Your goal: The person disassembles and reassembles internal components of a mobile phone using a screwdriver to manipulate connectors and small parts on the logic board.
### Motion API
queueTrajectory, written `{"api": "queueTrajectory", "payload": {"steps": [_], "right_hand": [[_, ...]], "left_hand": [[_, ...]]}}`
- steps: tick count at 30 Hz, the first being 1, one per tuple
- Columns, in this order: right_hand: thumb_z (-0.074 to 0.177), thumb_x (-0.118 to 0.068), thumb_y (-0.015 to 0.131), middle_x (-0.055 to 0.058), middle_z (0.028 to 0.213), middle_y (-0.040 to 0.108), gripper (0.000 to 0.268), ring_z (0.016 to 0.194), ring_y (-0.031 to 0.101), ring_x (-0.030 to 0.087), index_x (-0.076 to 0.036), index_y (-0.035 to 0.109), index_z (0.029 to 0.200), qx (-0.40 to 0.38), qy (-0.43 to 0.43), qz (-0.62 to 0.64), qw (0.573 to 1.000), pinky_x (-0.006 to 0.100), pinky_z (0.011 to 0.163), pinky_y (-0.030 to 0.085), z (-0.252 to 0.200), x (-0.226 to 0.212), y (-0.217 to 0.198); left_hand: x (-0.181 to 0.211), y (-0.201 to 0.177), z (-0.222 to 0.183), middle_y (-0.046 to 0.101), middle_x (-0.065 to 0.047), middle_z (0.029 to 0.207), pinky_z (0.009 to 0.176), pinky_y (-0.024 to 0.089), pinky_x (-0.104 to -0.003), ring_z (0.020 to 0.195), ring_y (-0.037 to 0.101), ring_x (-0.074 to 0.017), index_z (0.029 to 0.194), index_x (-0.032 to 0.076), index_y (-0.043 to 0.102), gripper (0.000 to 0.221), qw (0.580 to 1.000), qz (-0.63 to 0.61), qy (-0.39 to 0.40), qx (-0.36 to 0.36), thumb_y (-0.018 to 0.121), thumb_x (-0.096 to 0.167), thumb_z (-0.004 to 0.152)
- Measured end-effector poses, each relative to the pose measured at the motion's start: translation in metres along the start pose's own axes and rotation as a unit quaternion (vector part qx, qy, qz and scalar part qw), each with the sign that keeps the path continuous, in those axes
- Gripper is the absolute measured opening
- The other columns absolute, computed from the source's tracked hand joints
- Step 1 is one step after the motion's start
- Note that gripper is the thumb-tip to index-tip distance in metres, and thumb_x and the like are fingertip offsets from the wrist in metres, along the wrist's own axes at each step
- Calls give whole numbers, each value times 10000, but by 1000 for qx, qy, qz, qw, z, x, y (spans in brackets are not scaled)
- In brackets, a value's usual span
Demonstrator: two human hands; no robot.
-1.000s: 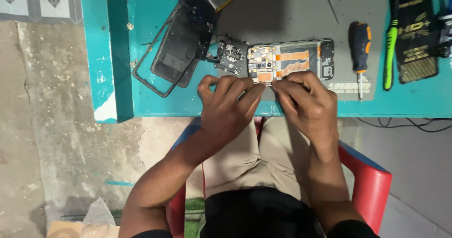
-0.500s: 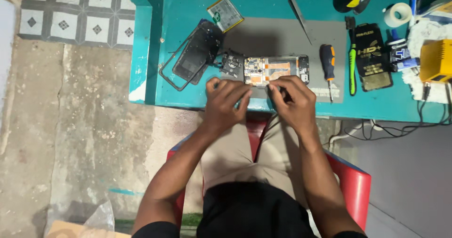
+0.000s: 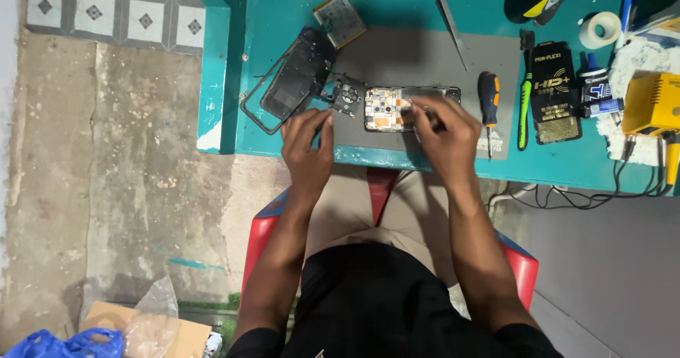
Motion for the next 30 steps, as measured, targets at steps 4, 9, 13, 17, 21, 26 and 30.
{"api": "queueTrajectory", "payload": {"steps": [4, 9, 13, 17, 21, 26, 30], "right_hand": [[949, -1, 762, 98, 1008, 748, 166, 781, 737, 211, -54, 775, 1106, -43, -33, -53, 997, 320, 647, 559, 47, -8, 17], [940, -82, 746, 45, 1020, 760, 127, 827, 730, 282, -122, 802, 1047, -83, -52, -118, 988, 391, 717, 575, 77, -11, 44], [929, -67, 742, 38, 1087, 754, 142, 880, 732, 281, -121, 796, 1049, -77, -39, -128, 988, 394, 763, 577, 77, -6, 50], [985, -107, 774, 73, 1164, 740, 165, 935, 724, 293, -100, 788, 1149, -65, -45, -136, 988, 401, 807, 575, 73, -3, 51], [948, -213, 847, 119, 1299, 713, 469, 1100, 663, 322, -63, 694, 1366, -107, -148, -167, 969, 440, 968, 533, 65, -23, 53], [775, -388, 904, 150, 1320, 657, 1013, 1175, 582, 345, 40, 386, 1534, -198, -114, -132, 964, 476, 1027, 428, 39, -36, 78], [782, -366, 913, 169, 1339, 645, 1085, 1203, 569, 340, 71, 298, 1562, -202, -100, -173, 959, 504, 1058, 396, 33, -34, 92]], "left_hand": [[-9, -1, 3, 710, -92, 1062, 918, 476, -389, 1001, 668, -240, 1110, 27, 740, 143, 1000, 20, 15, -16, 748, 16, 967], [-14, -6, -2, 703, -121, 1067, 829, 570, -323, 944, 695, -226, 1106, 11, 742, 137, 998, -37, -42, 26, 729, -6, 971], [-21, -7, 1, 717, -119, 1036, 782, 570, -305, 885, 695, -199, 1094, 7, 747, 135, 995, -69, -63, 24, 737, -11, 960], [-28, -7, 0, 728, -113, 1038, 789, 567, -299, 896, 704, -190, 1096, 11, 753, 125, 991, -93, -97, 7, 741, 2, 972], [-32, -14, -2, 725, -121, 1033, 792, 565, -301, 896, 698, -196, 1077, 11, 752, 114, 992, -93, -87, 5, 756, 12, 963], [-37, -16, -14, 714, -137, 1040, 781, 564, -296, 911, 705, -206, 1093, 3, 735, 131, 990, -132, -59, 2, 741, -1, 962], [-43, -21, -20, 712, -119, 1027, 753, 551, -281, 887, 697, -184, 1099, 17, 731, 136, 983, -176, -44, 1, 731, -23, 969]]}}
Point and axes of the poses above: each hand's wrist, its own z-axis towards the middle knuckle, its own y-axis out of the palm, x = y × z, the point moved 6 cm from there along z, towards the middle knuckle
